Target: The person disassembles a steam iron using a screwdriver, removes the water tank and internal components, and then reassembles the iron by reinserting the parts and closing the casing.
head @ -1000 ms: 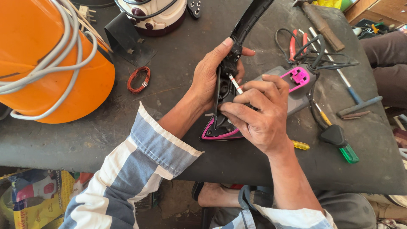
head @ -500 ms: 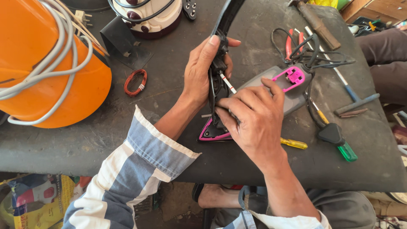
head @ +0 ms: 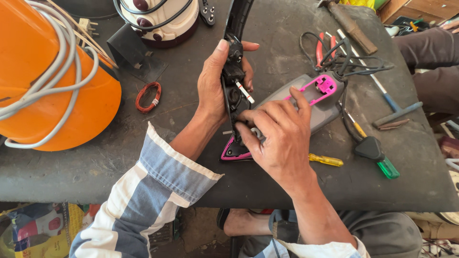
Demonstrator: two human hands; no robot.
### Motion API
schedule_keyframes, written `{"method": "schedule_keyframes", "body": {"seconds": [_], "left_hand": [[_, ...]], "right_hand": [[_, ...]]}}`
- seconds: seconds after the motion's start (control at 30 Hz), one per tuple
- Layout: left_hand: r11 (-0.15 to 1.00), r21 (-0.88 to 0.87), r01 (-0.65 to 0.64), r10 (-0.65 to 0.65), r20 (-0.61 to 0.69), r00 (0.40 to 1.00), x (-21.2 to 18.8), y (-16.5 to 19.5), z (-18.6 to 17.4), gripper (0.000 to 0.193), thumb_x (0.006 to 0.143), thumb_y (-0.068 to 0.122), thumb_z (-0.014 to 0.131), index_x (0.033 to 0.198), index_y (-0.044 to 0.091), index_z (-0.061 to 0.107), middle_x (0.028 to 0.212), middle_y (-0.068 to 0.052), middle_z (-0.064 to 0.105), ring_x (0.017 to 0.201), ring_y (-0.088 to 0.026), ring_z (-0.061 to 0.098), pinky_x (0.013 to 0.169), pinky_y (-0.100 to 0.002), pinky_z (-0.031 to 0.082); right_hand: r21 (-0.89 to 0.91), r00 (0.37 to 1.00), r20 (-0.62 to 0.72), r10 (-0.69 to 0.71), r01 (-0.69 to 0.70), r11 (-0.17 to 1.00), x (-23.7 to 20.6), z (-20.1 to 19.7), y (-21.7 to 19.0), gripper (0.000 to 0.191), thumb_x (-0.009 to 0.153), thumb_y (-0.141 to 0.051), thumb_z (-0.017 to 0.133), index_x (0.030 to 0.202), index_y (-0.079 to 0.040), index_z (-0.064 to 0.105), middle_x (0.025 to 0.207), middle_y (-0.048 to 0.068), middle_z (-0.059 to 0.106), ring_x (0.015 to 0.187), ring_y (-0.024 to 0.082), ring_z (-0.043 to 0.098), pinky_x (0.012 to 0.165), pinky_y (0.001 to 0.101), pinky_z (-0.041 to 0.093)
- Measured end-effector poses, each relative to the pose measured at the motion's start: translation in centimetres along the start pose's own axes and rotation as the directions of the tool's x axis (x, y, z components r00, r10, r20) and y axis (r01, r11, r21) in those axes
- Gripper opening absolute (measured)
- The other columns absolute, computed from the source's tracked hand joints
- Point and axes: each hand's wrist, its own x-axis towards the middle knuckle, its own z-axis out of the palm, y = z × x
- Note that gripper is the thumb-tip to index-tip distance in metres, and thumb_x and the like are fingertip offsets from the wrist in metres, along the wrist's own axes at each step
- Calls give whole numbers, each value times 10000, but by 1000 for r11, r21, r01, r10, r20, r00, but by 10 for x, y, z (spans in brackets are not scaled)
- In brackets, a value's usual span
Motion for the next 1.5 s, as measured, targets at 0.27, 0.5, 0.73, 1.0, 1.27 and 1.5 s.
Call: {"method": "schedule_keyframes", "body": {"seconds": [0.27, 0.5, 0.73, 1.0, 1.27, 1.5], "left_hand": [[996, -69, 47, -49, -25, 998, -4, 2, 6, 642, 1104, 484, 368, 1300, -79, 606, 706, -88, 571, 629, -153, 545, 633, -310, 493], [992, -115, 44, -47, -25, 999, -5, -2, 6, 631, 1058, 467, 453, 1344, -79, 587, 749, -112, 593, 737, -191, 591, 736, -326, 488], [983, -181, 42, -45, -11, 999, -8, -7, 12, 677, 1012, 431, 535, 1512, -21, 470, 966, -144, 651, 910, -204, 635, 887, -368, 542], [952, -294, 89, -95, -6, 995, -11, -5, 15, 674, 998, 394, 596, 1548, 44, 426, 1129, -129, 625, 963, -173, 634, 828, -367, 587], [963, -247, 108, -128, -68, 989, -11, -3, 9, 545, 1032, 408, 599, 1305, -48, 478, 1117, -165, 627, 766, -171, 625, 601, -309, 546], [966, -253, 57, -67, -31, 997, -6, -2, 5, 571, 1023, 390, 620, 1425, -2, 518, 1130, -149, 637, 760, -155, 634, 595, -288, 533]], "right_hand": [[0, 1000, -7, 0, 0, 1000, -1, -5, -1, 195, 793, -201, 875, 936, -137, 759, 859, -2, 662, 922, 216, 633, 1149, 555, 340], [-3, 1000, 0, 7, -7, 1000, 2, -10, 0, 176, 796, -206, 867, 923, -151, 757, 831, -12, 644, 904, 214, 633, 1141, 542, 344], [-1, 999, -29, 41, -41, 999, 8, -10, 4, 155, 817, -200, 860, 914, -159, 747, 809, -21, 635, 892, 212, 640, 1138, 533, 350], [-14, 996, -78, 48, -49, 999, 13, 0, 2, 158, 822, -200, 860, 917, -159, 741, 837, -12, 647, 904, 213, 642, 1136, 526, 347], [-28, 996, -75, 51, -54, 998, 13, 7, -2, 170, 818, -208, 865, 941, -166, 755, 796, -28, 623, 892, 199, 631, 1170, 519, 336], [45, 997, -70, 37, -34, 998, 2, -9, -2, 413, 786, -356, 900, 1081, -121, 732, 894, -11, 664, 994, 219, 635, 1213, 550, 282]]}}
